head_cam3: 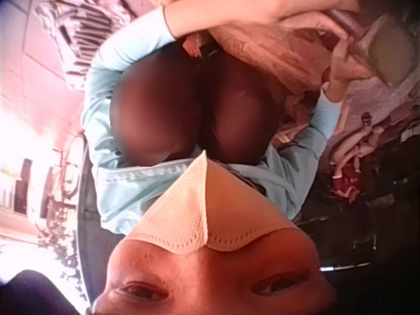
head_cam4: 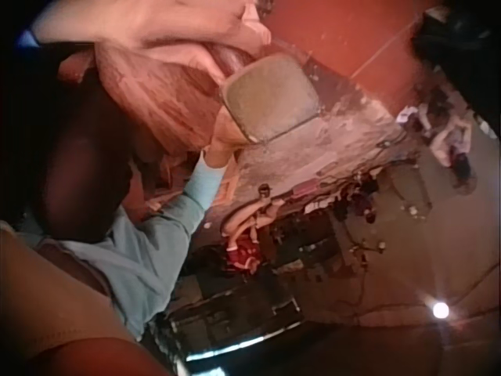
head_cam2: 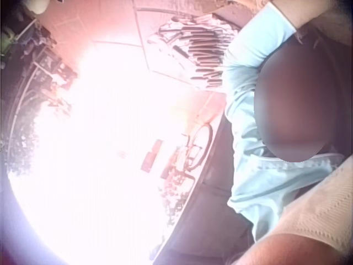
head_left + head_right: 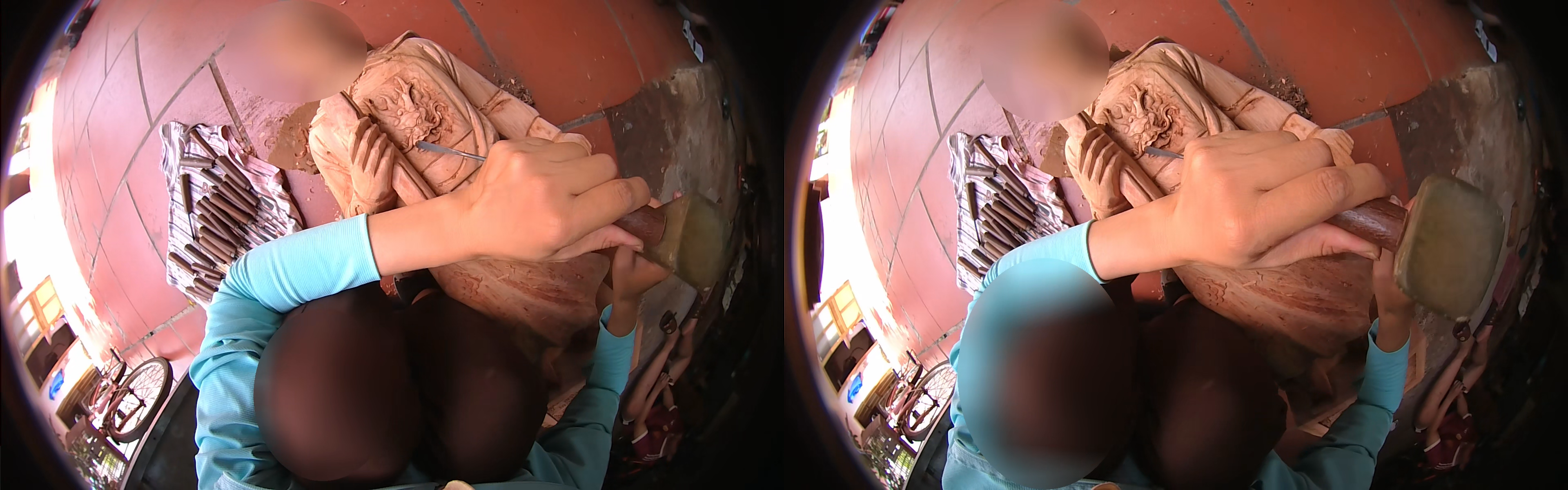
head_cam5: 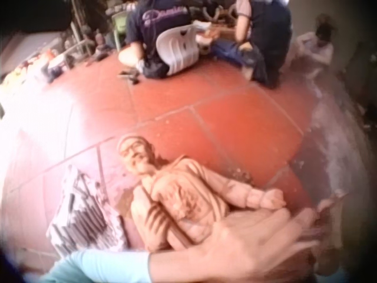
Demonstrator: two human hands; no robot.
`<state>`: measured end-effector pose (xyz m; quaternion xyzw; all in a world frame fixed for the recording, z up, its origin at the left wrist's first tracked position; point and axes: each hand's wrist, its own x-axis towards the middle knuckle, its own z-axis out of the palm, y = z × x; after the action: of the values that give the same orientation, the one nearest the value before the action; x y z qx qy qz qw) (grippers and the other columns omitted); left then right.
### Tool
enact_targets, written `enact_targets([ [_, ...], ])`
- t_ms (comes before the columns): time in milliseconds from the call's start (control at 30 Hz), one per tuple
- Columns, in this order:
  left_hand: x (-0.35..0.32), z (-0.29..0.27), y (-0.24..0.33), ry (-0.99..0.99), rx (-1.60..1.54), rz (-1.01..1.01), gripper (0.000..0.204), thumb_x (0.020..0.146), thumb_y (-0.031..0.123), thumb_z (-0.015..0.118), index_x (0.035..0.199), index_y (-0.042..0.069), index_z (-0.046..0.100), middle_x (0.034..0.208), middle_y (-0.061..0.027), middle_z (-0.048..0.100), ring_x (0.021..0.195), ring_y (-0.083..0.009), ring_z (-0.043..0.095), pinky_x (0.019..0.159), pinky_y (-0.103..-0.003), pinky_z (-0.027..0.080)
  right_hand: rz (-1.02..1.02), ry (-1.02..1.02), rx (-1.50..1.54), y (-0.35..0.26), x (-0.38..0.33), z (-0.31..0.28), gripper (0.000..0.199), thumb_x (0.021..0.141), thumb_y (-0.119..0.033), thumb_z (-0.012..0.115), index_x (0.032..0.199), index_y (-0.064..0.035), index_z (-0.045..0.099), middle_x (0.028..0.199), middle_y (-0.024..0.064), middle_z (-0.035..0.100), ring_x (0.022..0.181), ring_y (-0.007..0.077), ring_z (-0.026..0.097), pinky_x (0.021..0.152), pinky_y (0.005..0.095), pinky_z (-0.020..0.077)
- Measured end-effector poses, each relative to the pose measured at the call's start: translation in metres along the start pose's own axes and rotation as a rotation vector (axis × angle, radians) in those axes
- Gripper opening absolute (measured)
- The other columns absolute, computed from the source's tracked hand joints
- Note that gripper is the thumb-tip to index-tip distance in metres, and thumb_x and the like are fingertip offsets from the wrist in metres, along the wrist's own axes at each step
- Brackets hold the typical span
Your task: The person carves a wooden statue of a seated figure using a chisel and a mallet. They repeatedly strike the chisel to shape the details of the statue's torso and clothing. The person occasionally switches chisels from a nearby collection to refine specific areas.
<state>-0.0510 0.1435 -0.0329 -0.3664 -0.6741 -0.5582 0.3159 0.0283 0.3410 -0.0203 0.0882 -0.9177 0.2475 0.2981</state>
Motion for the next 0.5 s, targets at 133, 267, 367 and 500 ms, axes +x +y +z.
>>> enact_targets([
  [133, -0.001, -0.002, 0.001, -0.054, 0.027, -0.015, 0.041, 0.069, 0.038, 0.074, 0.1, 0.012, 0.067, 0.066, 0.0018, 0.052, 0.049, -0.0127, 0.053, 0.04, -0.027, 0.039, 0.017, -0.121, -0.001, 0.013, -0.005, -0.009, 0.03, 0.084, -0.002, 0.061, 0.111, 0.0076, 0.053, 0.101, 0.0094, 0.06, 0.094, 0.0201, 0.056, 0.105, 0.0404, 0.036],
  [267, -0.002, -0.003, 0.002, -0.093, 0.037, -0.012, 0.041, 0.07, 0.039, 0.074, 0.101, 0.012, 0.067, 0.065, 0.0024, 0.052, 0.048, -0.0127, 0.053, 0.04, -0.027, 0.039, 0.234, -0.074, 0.136, 0.024, -0.025, -0.009, 0.046, 0.08, -0.002, 0.062, 0.123, 0.0095, 0.049, 0.111, 0.0112, 0.06, 0.099, 0.0209, 0.057, 0.106, 0.0428, 0.0366],
  [367, -0.003, -0.002, 0.001, -0.108, 0.039, 0.004, 0.041, 0.07, 0.039, 0.073, 0.1, 0.012, 0.067, 0.065, 0.0026, 0.052, 0.049, -0.0125, 0.052, 0.04, -0.026, 0.039, 0.062, -0.152, 0.01, 0.033, -0.024, -0.015, 0.048, 0.079, -0.001, 0.063, 0.124, 0.0097, 0.048, 0.115, 0.0123, 0.06, 0.102, 0.021, 0.058, 0.103, 0.0405, 0.0403],
  [500, -0.004, -0.003, 0.001, -0.12, 0.058, -0.001, 0.041, 0.071, 0.04, 0.073, 0.1, 0.012, 0.067, 0.064, 0.0028, 0.051, 0.049, -0.0125, 0.052, 0.041, -0.026, 0.04, 0.053, -0.136, -0.085, 0.027, -0.026, -0.013, 0.048, 0.079, 0.001, 0.063, 0.124, 0.0095, 0.05, 0.116, 0.0131, 0.06, 0.105, 0.0225, 0.058, 0.098, 0.0381, 0.0444],
])
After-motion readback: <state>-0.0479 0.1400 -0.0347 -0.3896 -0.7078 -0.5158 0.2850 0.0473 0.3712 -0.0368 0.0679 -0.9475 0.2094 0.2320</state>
